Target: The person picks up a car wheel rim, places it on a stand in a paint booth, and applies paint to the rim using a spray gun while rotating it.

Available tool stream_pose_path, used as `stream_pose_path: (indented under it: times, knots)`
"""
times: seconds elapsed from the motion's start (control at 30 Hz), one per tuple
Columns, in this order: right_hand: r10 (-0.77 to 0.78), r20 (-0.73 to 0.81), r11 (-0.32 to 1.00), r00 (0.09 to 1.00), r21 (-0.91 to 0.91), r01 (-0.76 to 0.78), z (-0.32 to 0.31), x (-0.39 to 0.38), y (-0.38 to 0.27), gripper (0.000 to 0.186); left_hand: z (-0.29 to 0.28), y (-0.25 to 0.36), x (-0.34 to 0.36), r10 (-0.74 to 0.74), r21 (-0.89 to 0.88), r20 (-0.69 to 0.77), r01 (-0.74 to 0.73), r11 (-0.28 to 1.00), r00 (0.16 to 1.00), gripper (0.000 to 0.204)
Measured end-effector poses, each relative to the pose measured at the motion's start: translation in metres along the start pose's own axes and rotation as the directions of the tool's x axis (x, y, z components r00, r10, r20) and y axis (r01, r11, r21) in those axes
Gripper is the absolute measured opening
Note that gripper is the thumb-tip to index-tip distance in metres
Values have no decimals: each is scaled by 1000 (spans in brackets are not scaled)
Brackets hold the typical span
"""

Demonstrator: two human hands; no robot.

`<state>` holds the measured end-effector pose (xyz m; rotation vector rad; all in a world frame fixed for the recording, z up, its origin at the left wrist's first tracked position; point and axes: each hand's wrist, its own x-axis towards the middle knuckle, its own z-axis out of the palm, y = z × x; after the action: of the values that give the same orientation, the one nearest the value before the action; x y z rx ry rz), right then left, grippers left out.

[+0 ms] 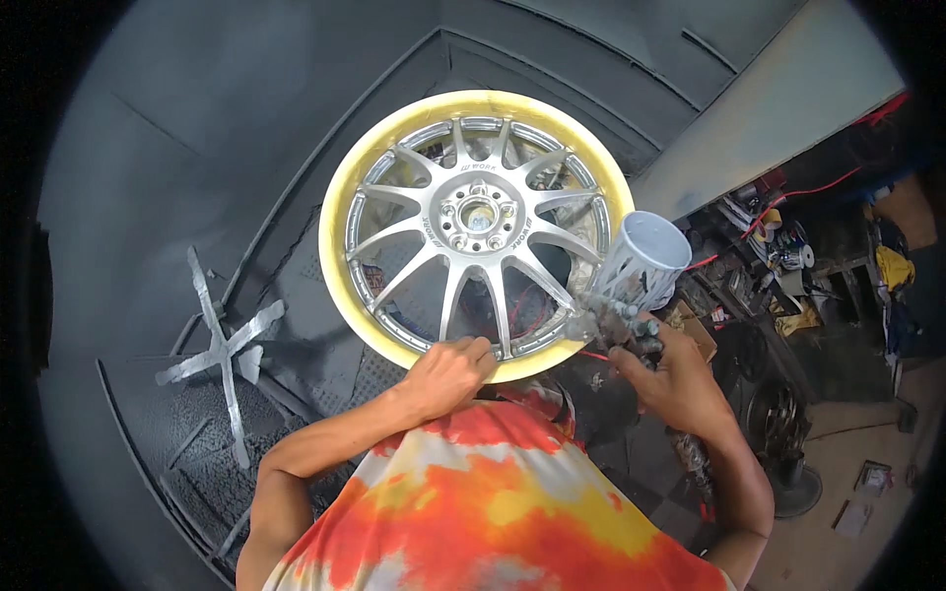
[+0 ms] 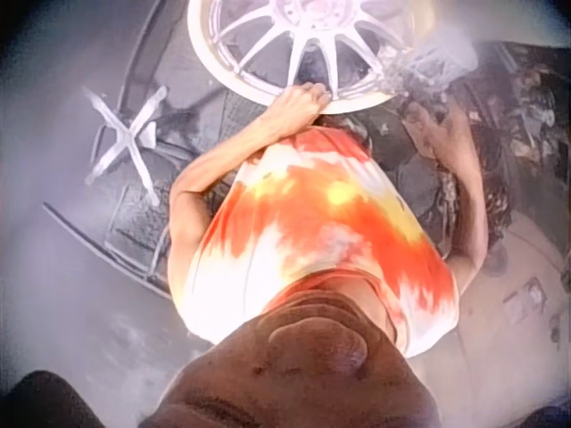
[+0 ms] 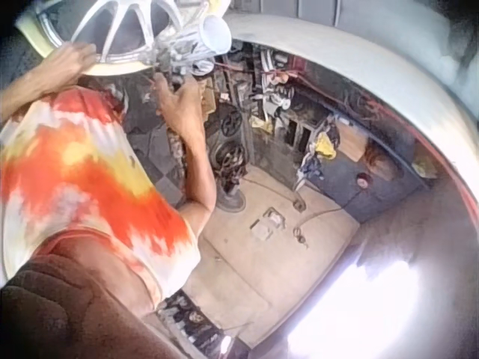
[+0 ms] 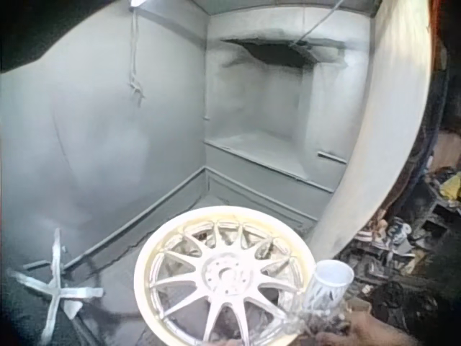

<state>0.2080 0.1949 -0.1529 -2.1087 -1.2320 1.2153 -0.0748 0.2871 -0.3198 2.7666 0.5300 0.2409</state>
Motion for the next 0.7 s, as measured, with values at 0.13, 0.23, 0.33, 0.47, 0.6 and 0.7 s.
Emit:
stream_pose_path:
  times: [0.13, 0.23, 0.33, 0.47, 0.6, 0.7]
  knots:
    - [-119, 129, 985, 984, 142, 100, 0, -3, 6, 21, -20, 6, 1, -36, -78, 1, 36, 996, 999, 29]
    - [-179, 205, 980, 962, 124, 156, -5, 0, -2, 20, -1, 5, -9, -58, -62, -37, 55, 997, 998, 26]
    - [-213, 239, 976, 947, 107, 192, -4, -1, 1, 28, 7, 8, -11, -75, 9, -73, 76, 997, 994, 20]
    - [-198, 225, 973, 954, 159, 164, -9, -10, 2, 25, 7, 17, -4, -88, 42, -86, 92, 995, 992, 19]
    - [-210, 184, 971, 960, 151, 184, -22, -14, -5, 24, 14, 25, 4, -118, 56, -142, 127, 990, 983, 27]
    - [-363, 89, 926, 927, 145, 349, -35, -12, -9, 26, -12, 30, 9, -311, -439, -395, 120, 890, 864, 28]
